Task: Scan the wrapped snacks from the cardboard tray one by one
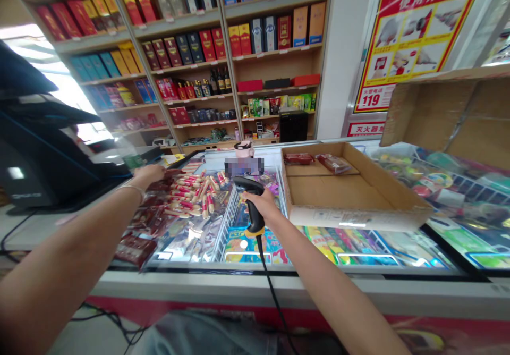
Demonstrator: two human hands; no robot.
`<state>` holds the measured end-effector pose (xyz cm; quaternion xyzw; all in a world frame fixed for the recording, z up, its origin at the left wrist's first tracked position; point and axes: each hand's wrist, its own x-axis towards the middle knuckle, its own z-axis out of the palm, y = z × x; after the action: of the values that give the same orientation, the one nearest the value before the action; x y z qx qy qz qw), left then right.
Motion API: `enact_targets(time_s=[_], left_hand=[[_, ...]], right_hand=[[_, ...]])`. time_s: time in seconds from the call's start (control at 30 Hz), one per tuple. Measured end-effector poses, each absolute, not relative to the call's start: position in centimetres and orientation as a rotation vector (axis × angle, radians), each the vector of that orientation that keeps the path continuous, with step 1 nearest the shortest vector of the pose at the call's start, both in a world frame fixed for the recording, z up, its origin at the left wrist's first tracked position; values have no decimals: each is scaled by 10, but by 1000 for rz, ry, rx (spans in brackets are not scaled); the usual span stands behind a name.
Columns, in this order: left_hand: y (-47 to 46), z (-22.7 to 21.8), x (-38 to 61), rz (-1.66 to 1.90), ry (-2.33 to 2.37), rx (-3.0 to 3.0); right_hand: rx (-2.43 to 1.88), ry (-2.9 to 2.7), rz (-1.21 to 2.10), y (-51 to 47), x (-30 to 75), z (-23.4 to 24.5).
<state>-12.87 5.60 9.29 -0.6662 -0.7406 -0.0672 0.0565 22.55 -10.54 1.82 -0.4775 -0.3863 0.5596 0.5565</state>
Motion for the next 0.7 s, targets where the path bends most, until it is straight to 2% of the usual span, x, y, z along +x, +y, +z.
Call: enact_targets(time_s=[0.1, 0.2, 0.37, 0.47, 0.53, 0.7], left_hand=[[53, 100, -119, -50, -2362, -1781], [50, 116, -98, -95, -2234, -1805], [42, 139, -3, -533, -1814, -1828], [33, 139, 87, -762, -1564, -1969], [30, 133, 149, -780, -1454, -2119], [42, 100, 270, -715, -1508, -2337]], right_hand=[[-976, -1051, 1310, -124, 233, 46], [-878, -1127, 1177, -146, 267, 86], [-1034, -1004, 775, -158, 372, 137], [-1258, -936, 623, -149, 438, 139], [-1332, -879, 582, -142, 478, 130], [-1320, -688, 714, -142, 537, 99]])
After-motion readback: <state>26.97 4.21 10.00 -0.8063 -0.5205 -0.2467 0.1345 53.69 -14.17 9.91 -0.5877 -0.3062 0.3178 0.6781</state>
